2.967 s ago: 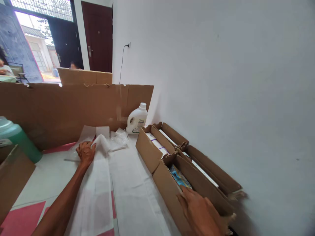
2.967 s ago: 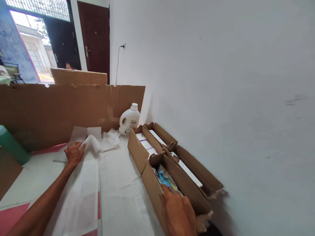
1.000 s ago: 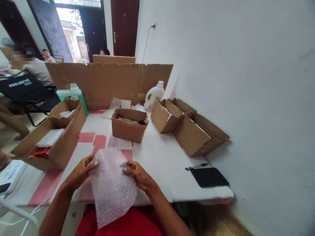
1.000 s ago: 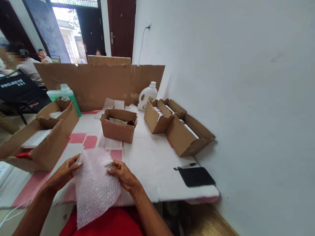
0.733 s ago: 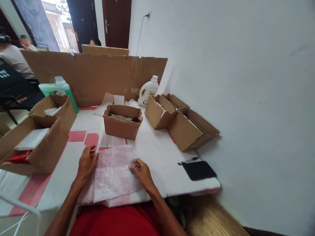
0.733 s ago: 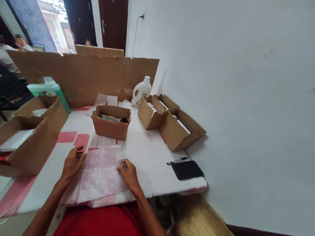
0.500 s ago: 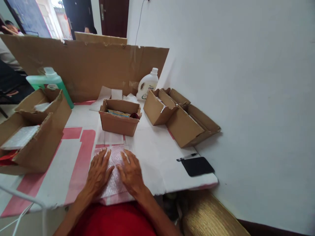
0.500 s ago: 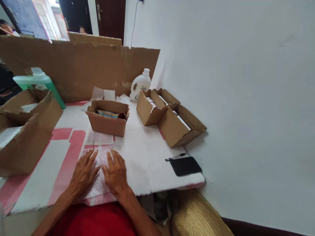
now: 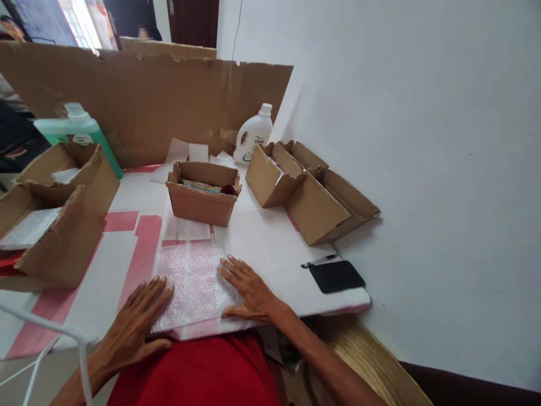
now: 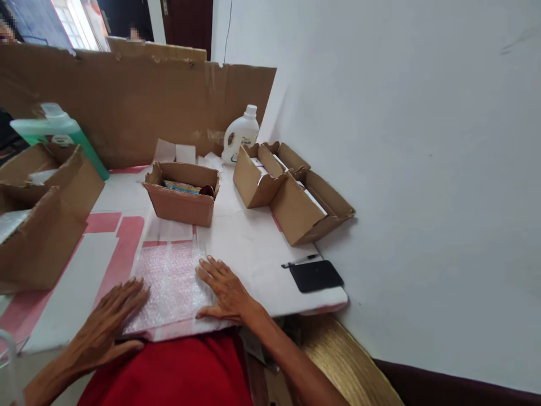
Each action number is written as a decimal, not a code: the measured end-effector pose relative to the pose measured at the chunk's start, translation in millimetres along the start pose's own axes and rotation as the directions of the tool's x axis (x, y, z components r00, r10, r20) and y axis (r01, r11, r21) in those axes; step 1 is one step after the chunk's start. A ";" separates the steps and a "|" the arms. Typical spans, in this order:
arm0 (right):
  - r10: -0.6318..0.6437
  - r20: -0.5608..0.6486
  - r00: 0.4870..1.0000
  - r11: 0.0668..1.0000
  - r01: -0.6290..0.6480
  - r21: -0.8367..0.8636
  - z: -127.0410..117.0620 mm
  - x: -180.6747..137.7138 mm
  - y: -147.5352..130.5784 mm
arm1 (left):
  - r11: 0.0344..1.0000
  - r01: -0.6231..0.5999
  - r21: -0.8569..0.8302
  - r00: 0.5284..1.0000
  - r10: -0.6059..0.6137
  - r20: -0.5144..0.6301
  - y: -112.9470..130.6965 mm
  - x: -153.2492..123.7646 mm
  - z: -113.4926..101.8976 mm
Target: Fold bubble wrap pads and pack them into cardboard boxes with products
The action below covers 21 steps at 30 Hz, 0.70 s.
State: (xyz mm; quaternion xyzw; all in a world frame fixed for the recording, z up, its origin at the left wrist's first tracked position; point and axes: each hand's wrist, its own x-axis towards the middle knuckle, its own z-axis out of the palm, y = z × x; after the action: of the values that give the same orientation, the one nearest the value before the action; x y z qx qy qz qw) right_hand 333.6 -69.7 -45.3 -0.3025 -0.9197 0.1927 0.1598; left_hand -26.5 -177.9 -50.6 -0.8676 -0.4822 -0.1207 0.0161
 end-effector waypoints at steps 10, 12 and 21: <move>-0.038 0.057 0.998 0.999 0.038 0.015 5.9 -16.9 -6.3 | 0.992 0.059 -0.115 0.998 -0.059 0.011 3.9 -11.9 5.7; -0.031 0.070 0.997 0.999 0.029 0.021 0.1 -18.4 -5.9 | 0.985 0.064 -0.158 0.998 -0.064 0.001 -2.3 -12.4 7.6; -0.050 -0.109 0.993 0.994 0.060 0.088 10.5 -13.0 0.1 | 0.800 0.359 -0.480 0.927 -0.363 0.089 0.3 10.8 -15.8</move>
State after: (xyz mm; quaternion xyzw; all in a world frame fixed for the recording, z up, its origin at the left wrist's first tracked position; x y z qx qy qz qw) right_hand 339.3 -80.3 -56.8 -0.2793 -0.9081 0.2134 0.2277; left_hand -23.8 -171.4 -32.9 -0.7349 -0.5921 -0.2423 -0.2249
